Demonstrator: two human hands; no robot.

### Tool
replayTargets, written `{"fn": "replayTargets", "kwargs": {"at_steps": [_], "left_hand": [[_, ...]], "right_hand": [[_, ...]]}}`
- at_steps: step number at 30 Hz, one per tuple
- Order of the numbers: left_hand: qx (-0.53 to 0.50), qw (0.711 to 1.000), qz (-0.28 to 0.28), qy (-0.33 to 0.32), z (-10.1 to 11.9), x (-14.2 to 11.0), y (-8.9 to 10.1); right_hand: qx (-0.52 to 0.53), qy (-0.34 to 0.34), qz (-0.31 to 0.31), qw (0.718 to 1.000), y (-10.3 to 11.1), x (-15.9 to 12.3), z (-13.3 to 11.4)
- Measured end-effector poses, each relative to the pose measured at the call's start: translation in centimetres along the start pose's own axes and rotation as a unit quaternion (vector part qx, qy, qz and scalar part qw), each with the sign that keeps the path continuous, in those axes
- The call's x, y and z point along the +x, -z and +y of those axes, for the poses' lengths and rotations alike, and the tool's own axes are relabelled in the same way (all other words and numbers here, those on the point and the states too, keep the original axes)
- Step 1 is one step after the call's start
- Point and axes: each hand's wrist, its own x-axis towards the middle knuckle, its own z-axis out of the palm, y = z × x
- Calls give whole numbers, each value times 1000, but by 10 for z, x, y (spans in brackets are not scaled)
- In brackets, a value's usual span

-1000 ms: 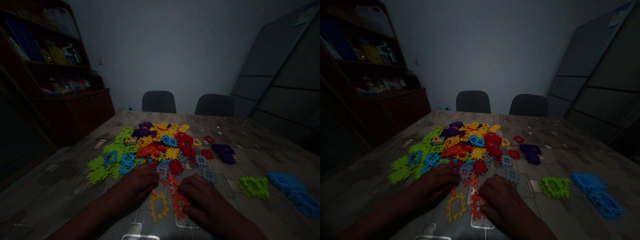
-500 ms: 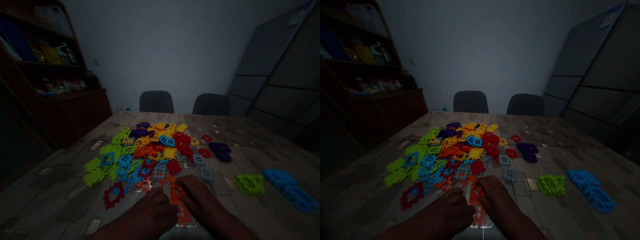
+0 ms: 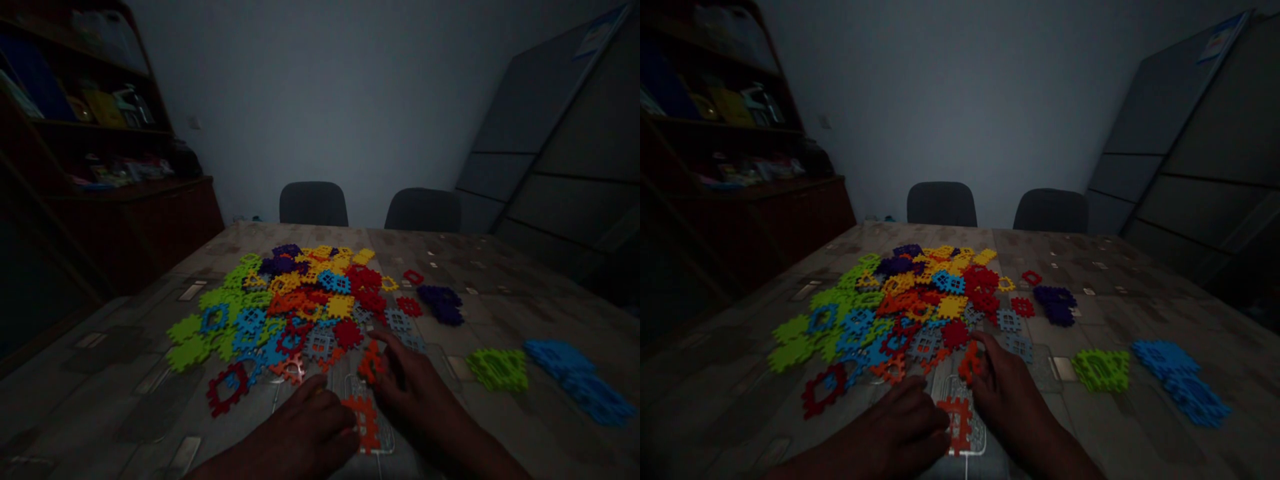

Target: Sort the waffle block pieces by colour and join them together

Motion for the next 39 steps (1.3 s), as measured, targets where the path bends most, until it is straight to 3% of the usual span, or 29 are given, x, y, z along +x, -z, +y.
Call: {"fn": "replayTargets", "kwargs": {"at_steps": [5, 7, 10, 13, 16, 21, 26, 33, 39], "left_hand": [[-36, 997, -26, 60, -9, 2, 27], [-40, 996, -11, 85, -17, 2, 41], [-35, 994, 5, 99, -30, 1, 53], [-26, 994, 17, 105, -41, -3, 54], [-10, 994, 33, 106, -53, -9, 54], [2, 993, 28, 115, -67, -14, 56], [-7, 994, 28, 109, -68, -16, 57], [5, 990, 5, 141, -79, -23, 69], [-13, 977, -28, 212, -94, -35, 82]], "right_hand": [[-23, -51, -72, 996, 10, -5, 5], [-76, -47, -60, 994, 18, -7, 10], [-116, 26, -55, 991, 28, -9, 14], [-106, 121, -135, 978, 29, -10, 16], [-110, 149, -177, 966, 22, -9, 19], [-119, 152, -168, 967, 15, -6, 24], [-152, 119, -143, 971, 17, -1, 27], [-237, 70, -6, 969, 13, 7, 42], [-177, 122, -31, 976, 6, 6, 33]]}}
